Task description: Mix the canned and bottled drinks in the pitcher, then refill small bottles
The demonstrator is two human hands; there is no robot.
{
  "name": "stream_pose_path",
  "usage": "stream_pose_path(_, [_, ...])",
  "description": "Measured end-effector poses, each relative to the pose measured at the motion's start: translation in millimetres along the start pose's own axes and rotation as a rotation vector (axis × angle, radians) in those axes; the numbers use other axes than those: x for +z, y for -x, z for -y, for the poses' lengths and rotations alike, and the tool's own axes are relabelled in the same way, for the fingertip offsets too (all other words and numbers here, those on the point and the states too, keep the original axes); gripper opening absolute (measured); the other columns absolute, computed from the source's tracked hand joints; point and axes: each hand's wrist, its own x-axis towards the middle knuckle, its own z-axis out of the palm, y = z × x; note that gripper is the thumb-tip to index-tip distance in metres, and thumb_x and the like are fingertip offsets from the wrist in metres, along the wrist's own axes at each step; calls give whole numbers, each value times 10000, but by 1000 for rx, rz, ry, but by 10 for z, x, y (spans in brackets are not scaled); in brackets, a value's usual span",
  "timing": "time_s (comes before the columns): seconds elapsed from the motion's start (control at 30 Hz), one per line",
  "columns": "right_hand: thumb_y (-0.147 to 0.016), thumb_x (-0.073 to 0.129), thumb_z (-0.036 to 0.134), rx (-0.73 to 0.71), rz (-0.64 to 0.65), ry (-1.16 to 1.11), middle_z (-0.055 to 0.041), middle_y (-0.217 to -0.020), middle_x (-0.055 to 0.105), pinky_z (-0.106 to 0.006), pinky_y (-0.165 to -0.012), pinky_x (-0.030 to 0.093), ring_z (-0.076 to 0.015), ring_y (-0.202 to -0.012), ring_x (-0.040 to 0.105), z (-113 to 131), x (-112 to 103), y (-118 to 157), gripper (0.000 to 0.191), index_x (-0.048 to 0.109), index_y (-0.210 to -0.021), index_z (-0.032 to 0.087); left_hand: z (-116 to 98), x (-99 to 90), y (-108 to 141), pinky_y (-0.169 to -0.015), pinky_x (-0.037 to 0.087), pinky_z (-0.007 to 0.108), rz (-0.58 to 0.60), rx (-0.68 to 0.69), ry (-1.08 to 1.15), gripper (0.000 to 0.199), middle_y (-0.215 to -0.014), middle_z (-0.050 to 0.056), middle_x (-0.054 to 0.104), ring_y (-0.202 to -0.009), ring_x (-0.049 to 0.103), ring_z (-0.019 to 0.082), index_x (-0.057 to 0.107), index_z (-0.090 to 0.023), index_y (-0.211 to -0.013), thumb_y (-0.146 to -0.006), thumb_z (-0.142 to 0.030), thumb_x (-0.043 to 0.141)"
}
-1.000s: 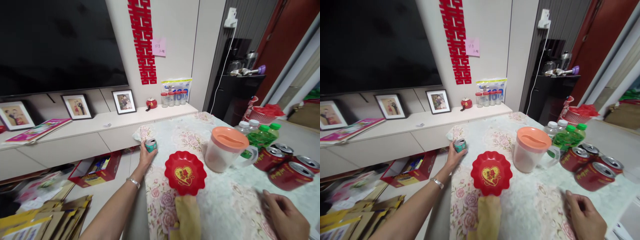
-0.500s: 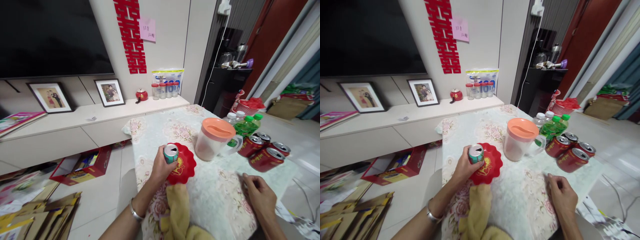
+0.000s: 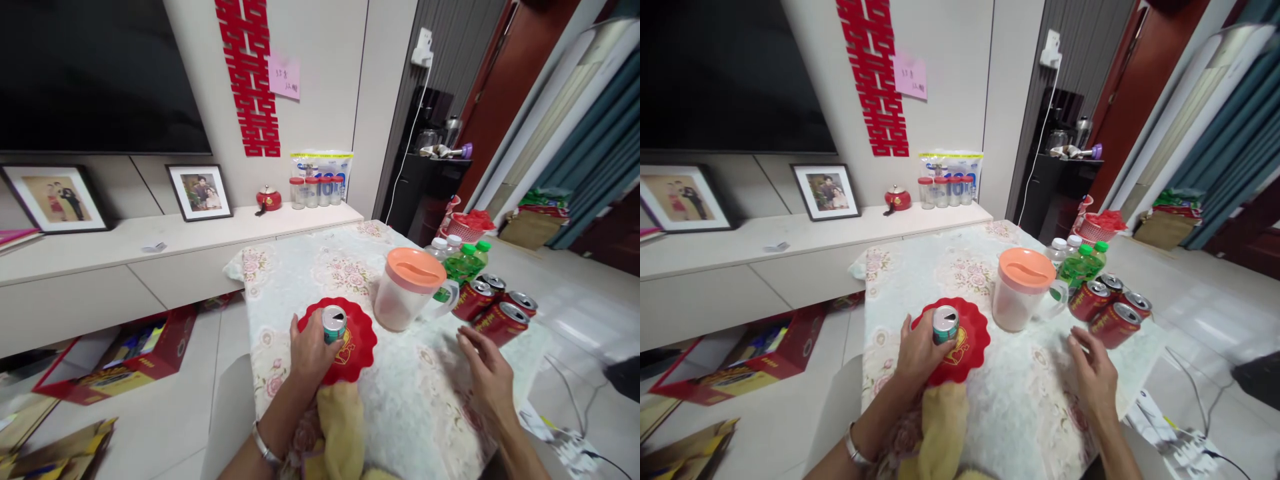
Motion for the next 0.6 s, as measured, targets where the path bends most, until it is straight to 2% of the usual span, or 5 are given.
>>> stream_pose_path(0.07, [-743, 775, 619, -30, 35, -134, -119, -1284, 738, -473, -956, 556, -330, -1129, 693, 107, 110, -126, 609, 730, -1194, 212, -8, -7, 3, -1257, 77, 683, 19, -46, -27, 504, -1232, 80, 753, -1192, 699, 347, 537, -230, -1228, -780, -248, 768])
stream_pose_path(0.13, [-744, 785, 630, -46, 72, -259, -117, -1289, 737, -485, -960, 557, -327, -1137, 697, 214, 231, -263, 628, 723, -1216, 220, -12, -12, 7, -1235, 99, 719, 34, -106, -3, 542, -1304, 65, 734, -1242, 674, 349, 522, -257, -1268, -787, -257, 771])
stream_pose_path(0.3, [-678, 853, 633, -48, 135, -459, -77, -863, 780, -431, -783, 577, -255, -815, 729, 477, 504, -484, 524, 761, -959, 201, 7, -2, 24, -1241, 142, 691, 31, -147, 47, 632, -1434, 41, 673, -1344, 611, 325, 506, -307, -1328, -771, -257, 801])
stream_pose_path(0.43, [-665, 876, 590, -77, 148, -548, 40, -542, 536, -279, -537, 463, -124, -536, 521, 681, 627, -528, 471, 606, -624, 206, 7, -7, 37, -1255, 150, 656, 29, -163, 46, 669, -1450, 47, 665, -1358, 603, 317, 506, -310, -1362, -770, -253, 811])
stream_pose_path(0.6, [-688, 865, 600, -119, 161, -567, 103, -506, 307, -212, -416, 233, -68, -460, 280, 885, 597, -568, 577, 450, -565, 218, 0, -14, 50, -1249, 192, 633, 29, -169, 50, 677, -1464, 55, 655, -1366, 596, 316, 508, -304, -1377, -774, -246, 811])
